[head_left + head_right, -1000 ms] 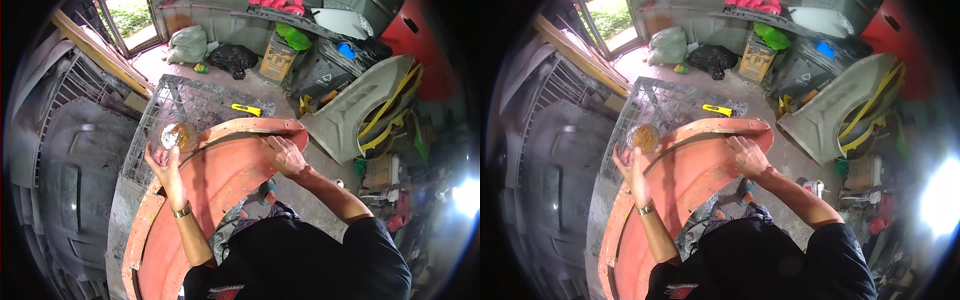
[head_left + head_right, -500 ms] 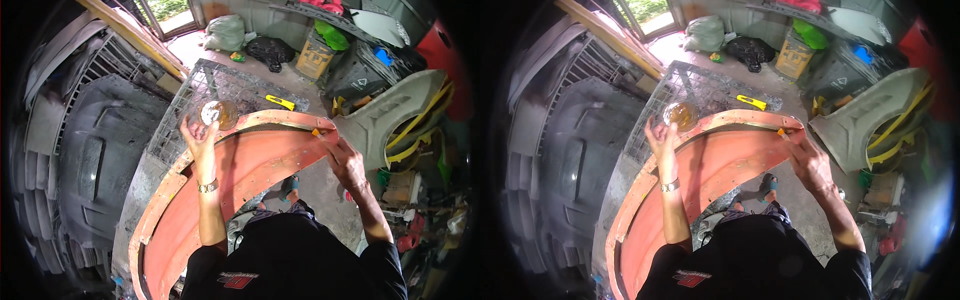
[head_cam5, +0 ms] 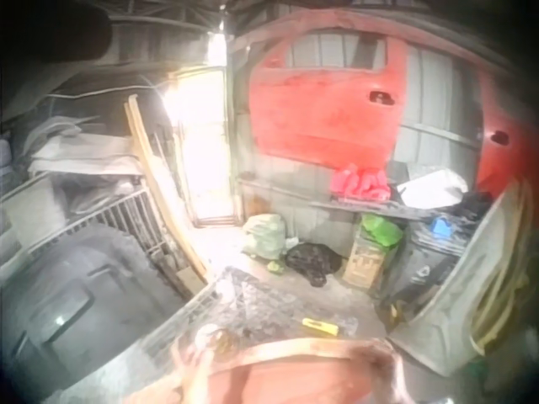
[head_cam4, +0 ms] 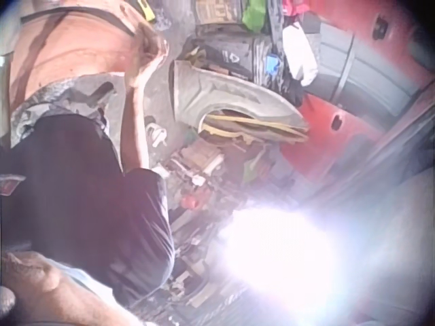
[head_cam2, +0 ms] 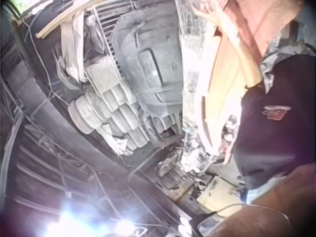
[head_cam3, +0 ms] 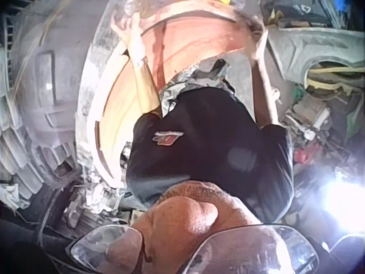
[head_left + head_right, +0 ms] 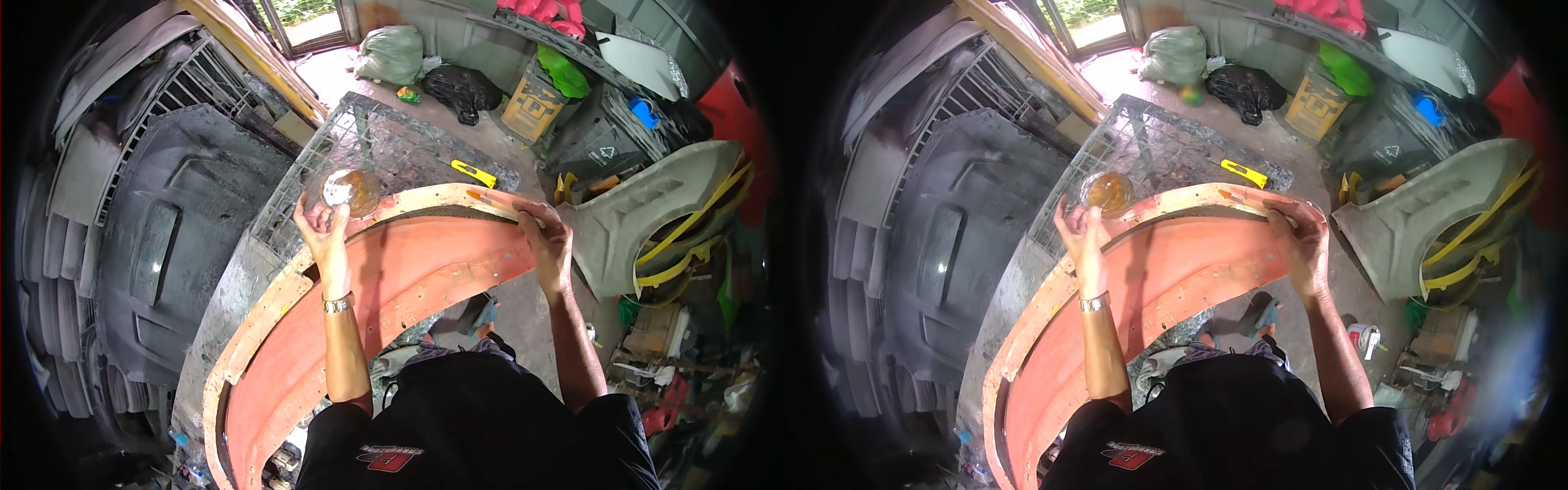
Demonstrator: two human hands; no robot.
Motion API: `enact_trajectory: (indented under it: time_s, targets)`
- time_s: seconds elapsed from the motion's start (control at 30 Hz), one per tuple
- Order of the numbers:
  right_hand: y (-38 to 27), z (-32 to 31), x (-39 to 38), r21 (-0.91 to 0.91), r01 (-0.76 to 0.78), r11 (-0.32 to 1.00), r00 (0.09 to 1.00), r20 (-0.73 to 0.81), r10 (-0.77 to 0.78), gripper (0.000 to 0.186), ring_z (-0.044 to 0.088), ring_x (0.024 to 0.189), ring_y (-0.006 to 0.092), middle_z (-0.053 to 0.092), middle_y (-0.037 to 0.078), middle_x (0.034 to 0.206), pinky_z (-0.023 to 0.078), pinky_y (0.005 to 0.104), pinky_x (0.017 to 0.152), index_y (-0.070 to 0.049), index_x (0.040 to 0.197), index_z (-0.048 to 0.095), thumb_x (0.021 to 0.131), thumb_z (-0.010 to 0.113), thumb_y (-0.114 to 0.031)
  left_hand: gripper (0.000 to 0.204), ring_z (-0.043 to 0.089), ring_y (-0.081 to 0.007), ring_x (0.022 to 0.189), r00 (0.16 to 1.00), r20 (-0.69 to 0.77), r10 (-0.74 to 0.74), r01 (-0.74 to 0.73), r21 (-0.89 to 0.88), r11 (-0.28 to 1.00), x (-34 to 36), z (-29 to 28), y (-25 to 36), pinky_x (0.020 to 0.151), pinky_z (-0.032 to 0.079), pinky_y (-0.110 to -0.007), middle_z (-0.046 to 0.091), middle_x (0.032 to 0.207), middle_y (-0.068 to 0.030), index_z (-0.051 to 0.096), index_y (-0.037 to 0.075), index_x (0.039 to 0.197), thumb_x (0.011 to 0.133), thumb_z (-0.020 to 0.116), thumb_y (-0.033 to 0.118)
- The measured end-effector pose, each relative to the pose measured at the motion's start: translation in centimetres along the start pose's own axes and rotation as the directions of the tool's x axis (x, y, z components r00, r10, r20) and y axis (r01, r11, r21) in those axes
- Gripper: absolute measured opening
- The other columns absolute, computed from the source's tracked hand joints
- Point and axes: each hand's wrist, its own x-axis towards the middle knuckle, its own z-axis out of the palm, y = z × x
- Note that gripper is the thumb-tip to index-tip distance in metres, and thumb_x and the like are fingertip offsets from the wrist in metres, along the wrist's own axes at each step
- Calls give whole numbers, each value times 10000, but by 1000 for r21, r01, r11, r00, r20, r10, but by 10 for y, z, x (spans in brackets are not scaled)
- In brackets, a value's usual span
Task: The person applies a liquid from a container onto a large curved car part using a brush, then pours more liquid into the container and continues brushing the surface.
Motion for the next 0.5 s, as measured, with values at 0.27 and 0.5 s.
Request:
enact_trajectory:
  time_s: [0.27, 0.5]
  targets:
    - [3, -4, -13, 119, -108, 987, 994, 10, 107, 175, 442, 663, 24, 548, -45, 777, 348, 181, 573, 1, 1023, 658, 879, 580, -60, 862, 410, -113, 951, 999, 22, 42, -41, -59, 997, -7, -13, -5, 842, 389, -234, 387, 1095, -29, 249, 111, 1390, 717, 786, 98]
    - [-6, -51, -2, 95, -13, 995, 996, -91, 21, 196, 386, 569, 36, 505, -41, 665, 309, 208, 514, 10, 986, 660, 898, 577, -145, 888, 405, -96, 883, 992, 110, 67, -64, -36, 997, -38, 20, 1, 816, 382, -215, 396, 1074, -21, 253, 91, 1383, 686, 803, 60]
